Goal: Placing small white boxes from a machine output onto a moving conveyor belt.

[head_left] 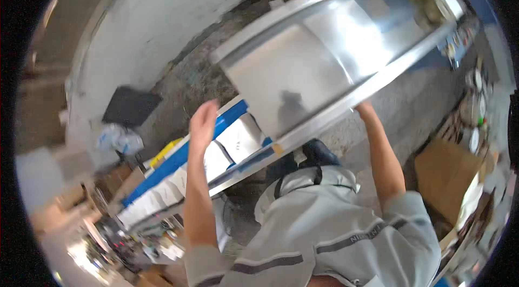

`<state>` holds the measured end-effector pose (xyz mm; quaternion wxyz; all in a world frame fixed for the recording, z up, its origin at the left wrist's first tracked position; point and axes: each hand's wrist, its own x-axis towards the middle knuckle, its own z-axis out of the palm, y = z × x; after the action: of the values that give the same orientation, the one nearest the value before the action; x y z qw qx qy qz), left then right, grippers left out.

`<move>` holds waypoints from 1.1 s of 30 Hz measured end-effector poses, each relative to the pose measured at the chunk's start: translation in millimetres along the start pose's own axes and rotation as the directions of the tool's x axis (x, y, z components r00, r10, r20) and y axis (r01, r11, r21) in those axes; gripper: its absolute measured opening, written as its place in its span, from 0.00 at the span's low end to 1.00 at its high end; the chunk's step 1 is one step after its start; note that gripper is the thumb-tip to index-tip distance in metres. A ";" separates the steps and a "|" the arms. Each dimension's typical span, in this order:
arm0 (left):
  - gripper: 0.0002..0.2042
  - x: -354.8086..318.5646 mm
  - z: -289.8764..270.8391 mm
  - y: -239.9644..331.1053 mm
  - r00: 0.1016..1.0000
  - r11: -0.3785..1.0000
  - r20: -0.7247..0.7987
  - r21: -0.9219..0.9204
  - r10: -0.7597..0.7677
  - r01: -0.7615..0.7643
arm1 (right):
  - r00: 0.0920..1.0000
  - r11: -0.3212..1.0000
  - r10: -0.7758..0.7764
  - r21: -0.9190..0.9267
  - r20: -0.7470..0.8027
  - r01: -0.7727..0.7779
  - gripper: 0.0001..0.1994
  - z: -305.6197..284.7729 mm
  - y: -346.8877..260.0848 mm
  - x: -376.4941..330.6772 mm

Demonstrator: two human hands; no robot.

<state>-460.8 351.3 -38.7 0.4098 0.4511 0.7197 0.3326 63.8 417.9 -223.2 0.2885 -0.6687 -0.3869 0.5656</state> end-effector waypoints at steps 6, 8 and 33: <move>0.16 152.2 77.7 -84.8 0.820 0.913 0.538 0.207 0.195 -0.353 | 0.975 0.973 0.219 -0.068 -0.020 -0.220 0.19 -40.4 7.8 -94.5; 0.17 170.6 86.7 -147.1 0.572 0.406 0.675 0.411 0.466 -0.816 | 0.938 0.931 0.348 -0.111 -0.010 -0.346 0.19 -16.3 24.3 -115.3; 0.19 138.2 140.7 -96.8 0.700 0.985 0.699 -0.168 0.144 -0.035 | 0.891 0.881 0.453 -0.144 -0.021 -0.451 0.21 32.1 91.9 -194.4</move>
<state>-407.5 458.0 -223.3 0.6689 0.5484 0.4587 0.2036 38.0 203.1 -201.4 0.0969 -0.7559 -0.2624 0.5919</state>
